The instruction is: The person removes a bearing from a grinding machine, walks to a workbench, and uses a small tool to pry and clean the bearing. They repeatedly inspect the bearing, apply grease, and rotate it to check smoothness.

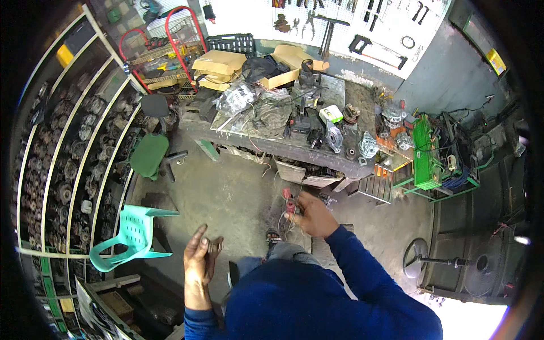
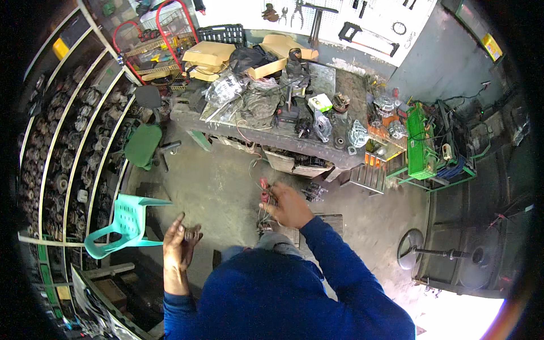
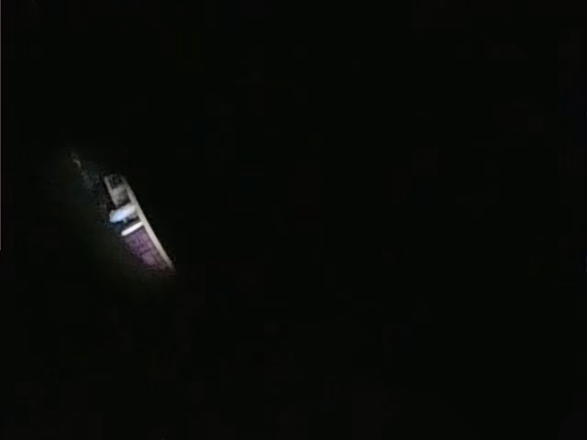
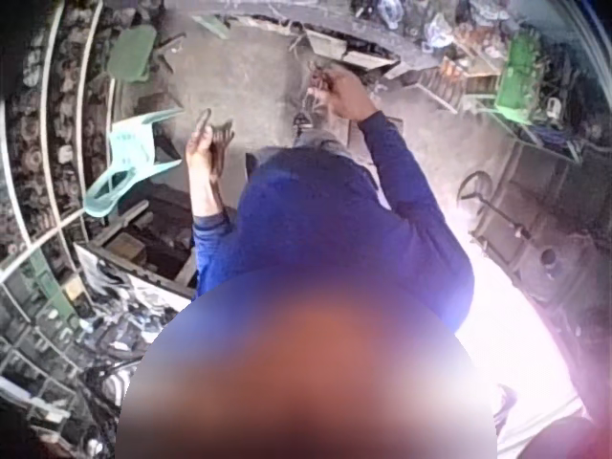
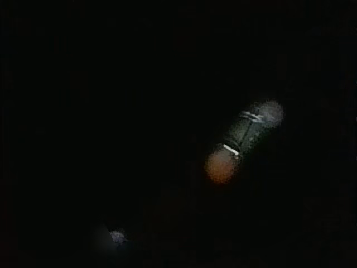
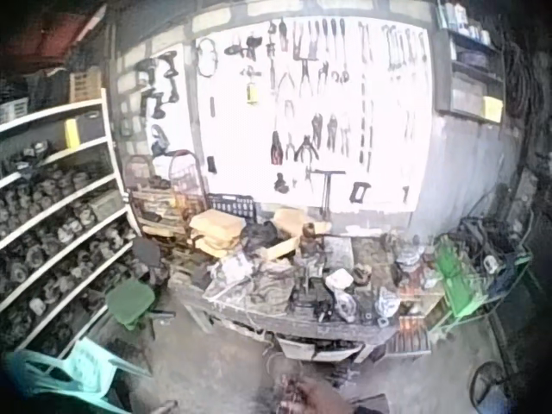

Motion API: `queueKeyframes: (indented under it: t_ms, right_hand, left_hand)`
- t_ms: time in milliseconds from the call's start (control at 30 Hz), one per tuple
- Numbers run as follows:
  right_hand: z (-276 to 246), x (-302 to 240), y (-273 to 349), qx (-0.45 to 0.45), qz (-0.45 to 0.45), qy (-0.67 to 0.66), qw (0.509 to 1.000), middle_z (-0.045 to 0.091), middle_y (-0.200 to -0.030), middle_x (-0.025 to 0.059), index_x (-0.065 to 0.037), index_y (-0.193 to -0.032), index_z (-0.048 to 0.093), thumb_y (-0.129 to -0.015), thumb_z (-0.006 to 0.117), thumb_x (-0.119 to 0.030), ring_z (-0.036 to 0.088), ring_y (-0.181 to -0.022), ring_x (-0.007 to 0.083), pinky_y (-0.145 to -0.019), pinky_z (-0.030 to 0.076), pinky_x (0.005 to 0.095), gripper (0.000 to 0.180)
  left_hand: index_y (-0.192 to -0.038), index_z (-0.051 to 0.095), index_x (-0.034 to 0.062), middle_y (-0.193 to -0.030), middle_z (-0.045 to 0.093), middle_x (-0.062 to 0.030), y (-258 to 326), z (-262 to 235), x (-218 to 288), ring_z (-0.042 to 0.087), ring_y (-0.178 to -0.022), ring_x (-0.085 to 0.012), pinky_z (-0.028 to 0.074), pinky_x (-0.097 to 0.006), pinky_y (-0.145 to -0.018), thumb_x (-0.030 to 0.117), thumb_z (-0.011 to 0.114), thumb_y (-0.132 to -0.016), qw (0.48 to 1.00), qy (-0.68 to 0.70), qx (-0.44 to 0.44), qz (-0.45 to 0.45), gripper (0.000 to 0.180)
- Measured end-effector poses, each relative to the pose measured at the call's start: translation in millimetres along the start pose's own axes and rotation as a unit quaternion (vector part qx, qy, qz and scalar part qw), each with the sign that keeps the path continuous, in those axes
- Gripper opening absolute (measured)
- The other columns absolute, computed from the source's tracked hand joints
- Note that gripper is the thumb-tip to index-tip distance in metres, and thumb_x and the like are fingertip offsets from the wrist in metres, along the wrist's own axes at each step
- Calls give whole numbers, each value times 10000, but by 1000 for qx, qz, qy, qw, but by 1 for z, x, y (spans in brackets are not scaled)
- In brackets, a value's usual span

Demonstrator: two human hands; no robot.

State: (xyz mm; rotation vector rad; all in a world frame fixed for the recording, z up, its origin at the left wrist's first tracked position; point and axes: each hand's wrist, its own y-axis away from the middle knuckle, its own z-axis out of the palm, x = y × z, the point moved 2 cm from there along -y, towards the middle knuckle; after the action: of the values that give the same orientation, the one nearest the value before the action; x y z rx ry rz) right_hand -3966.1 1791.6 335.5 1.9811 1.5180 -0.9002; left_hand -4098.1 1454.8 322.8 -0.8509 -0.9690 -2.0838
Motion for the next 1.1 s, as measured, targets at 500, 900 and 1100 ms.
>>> queueKeyframes:
  t_ms: [500, 900, 1100]
  right_hand:
    - [-59, 79, -87, 220, 306, 35, 926, 611, -874, 162, 4, -1002, 653, -836, 801, -186, 594, -801, 342, -721, 474, 429, 293]
    - [-87, 101, -122, 326, 441, -18, 836, 558, -801, 100, 2, -944, 635, -842, 842, -263, 493, -681, 218, -624, 437, 363, 351]
    - [-117, 144, -113, 336, 407, -1, 850, 623, -910, 204, 12, -1029, 644, -856, 799, -243, 619, -877, 418, -781, 499, 443, 345]
  left_hand:
    - [-1492, 467, 54, -1147, 701, -138, -335, 140, 53, 677, -1074, -243, 542, -427, -951, 188, 720, -963, 942, -106, -264, -179, 601]
    - [-1360, 571, 18, -1236, 690, -102, -473, 248, 36, 707, -1083, -263, 568, -448, -968, -6, 634, -975, 903, -163, -329, -225, 390]
    - [-1332, 615, 88, -1313, 657, -88, -479, 286, -7, 694, -1079, -222, 596, -394, -915, 71, 678, -985, 874, -202, -346, -274, 353]
